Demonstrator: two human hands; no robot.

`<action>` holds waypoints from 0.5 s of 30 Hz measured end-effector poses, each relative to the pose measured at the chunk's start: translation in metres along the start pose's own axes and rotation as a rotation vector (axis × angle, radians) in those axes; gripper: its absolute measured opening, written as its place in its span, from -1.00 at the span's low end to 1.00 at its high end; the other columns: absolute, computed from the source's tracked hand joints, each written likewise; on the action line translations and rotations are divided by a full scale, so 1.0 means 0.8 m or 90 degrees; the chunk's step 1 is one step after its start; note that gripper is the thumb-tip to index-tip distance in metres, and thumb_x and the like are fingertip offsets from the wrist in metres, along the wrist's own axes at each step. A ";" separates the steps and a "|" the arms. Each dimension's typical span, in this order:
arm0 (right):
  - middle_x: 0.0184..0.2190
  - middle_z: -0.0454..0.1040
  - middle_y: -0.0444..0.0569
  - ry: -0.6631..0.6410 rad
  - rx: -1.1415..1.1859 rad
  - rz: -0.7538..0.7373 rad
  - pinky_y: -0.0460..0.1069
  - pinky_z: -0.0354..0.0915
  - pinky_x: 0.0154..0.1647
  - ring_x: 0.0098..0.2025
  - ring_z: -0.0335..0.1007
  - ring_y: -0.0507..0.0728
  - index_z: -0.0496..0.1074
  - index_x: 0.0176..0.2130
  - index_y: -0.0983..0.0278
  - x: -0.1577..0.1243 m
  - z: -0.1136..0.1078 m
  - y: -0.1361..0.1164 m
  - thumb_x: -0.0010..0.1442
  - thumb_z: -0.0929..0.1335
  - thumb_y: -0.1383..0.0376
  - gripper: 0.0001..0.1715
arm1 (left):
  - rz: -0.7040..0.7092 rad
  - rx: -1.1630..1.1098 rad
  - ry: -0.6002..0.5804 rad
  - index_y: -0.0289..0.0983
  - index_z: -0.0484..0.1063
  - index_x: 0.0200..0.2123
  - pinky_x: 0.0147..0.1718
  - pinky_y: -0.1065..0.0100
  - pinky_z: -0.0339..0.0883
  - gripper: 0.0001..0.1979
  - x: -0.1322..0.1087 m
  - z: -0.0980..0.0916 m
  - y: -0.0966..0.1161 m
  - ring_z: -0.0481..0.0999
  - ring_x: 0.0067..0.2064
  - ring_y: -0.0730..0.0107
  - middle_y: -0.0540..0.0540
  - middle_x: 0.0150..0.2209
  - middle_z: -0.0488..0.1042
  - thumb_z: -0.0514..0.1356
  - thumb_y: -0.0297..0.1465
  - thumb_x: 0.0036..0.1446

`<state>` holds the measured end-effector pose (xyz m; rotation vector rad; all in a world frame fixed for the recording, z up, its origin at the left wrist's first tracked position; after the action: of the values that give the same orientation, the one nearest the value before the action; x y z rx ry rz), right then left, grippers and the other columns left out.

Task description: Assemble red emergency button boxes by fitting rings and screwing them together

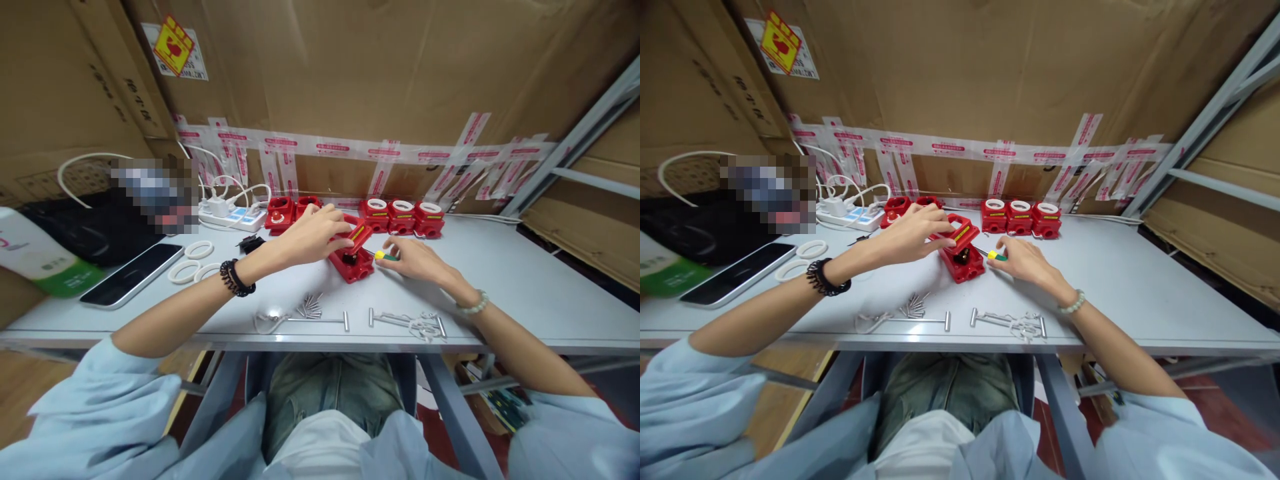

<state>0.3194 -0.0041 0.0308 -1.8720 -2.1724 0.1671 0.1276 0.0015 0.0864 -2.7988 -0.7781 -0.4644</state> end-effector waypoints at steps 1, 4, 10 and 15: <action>-0.12 0.55 0.15 0.011 0.069 -0.038 0.16 0.35 -0.11 -0.13 0.48 0.28 0.38 0.03 0.29 0.001 -0.005 -0.008 0.09 0.41 0.02 -0.39 | -0.010 -0.003 0.015 -0.27 0.50 -0.09 -0.14 0.19 0.14 -0.69 0.000 -0.004 -0.001 0.38 -0.06 0.15 -0.17 -0.17 0.49 0.06 -0.21 0.37; 0.28 0.25 0.18 0.015 0.298 -0.169 0.18 0.30 0.19 0.21 0.34 0.27 0.08 0.31 0.23 0.004 -0.019 -0.042 -0.02 0.50 0.00 0.06 | -0.032 -0.024 0.047 -0.30 0.50 -0.07 -0.13 0.17 0.14 -0.69 0.005 -0.008 -0.001 0.38 -0.08 0.14 -0.17 -0.20 0.48 0.08 -0.21 0.37; 0.07 0.46 0.12 0.203 0.397 -0.182 0.19 0.37 0.14 0.04 0.47 0.27 0.23 0.10 0.25 0.008 -0.042 -0.073 -0.11 0.56 0.04 -0.11 | -0.032 -0.101 0.152 -0.29 0.50 -0.15 -0.12 0.17 0.24 -0.73 0.018 -0.021 0.008 0.41 -0.11 0.20 -0.14 -0.21 0.47 0.11 -0.23 0.35; 0.04 0.50 0.08 0.282 0.499 -0.132 0.16 0.41 0.13 0.04 0.50 0.25 0.22 0.01 0.19 0.007 -0.050 -0.048 -0.11 0.55 0.00 -0.20 | -0.035 -0.152 0.310 -0.24 0.49 -0.27 -0.15 0.21 0.39 -0.73 -0.051 -0.084 0.039 0.45 -0.19 0.31 -0.06 -0.26 0.46 0.07 -0.25 0.36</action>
<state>0.2930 -0.0080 0.0797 -1.1097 -1.6359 0.4379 0.0949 -0.0621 0.1312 -2.6868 -0.7227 -1.2616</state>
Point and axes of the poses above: each hand's wrist, its own x-axis towards the middle knuckle, its own z-axis out of the palm, y = z × x, the point moved 7 cm from there along x, towards the middle knuckle
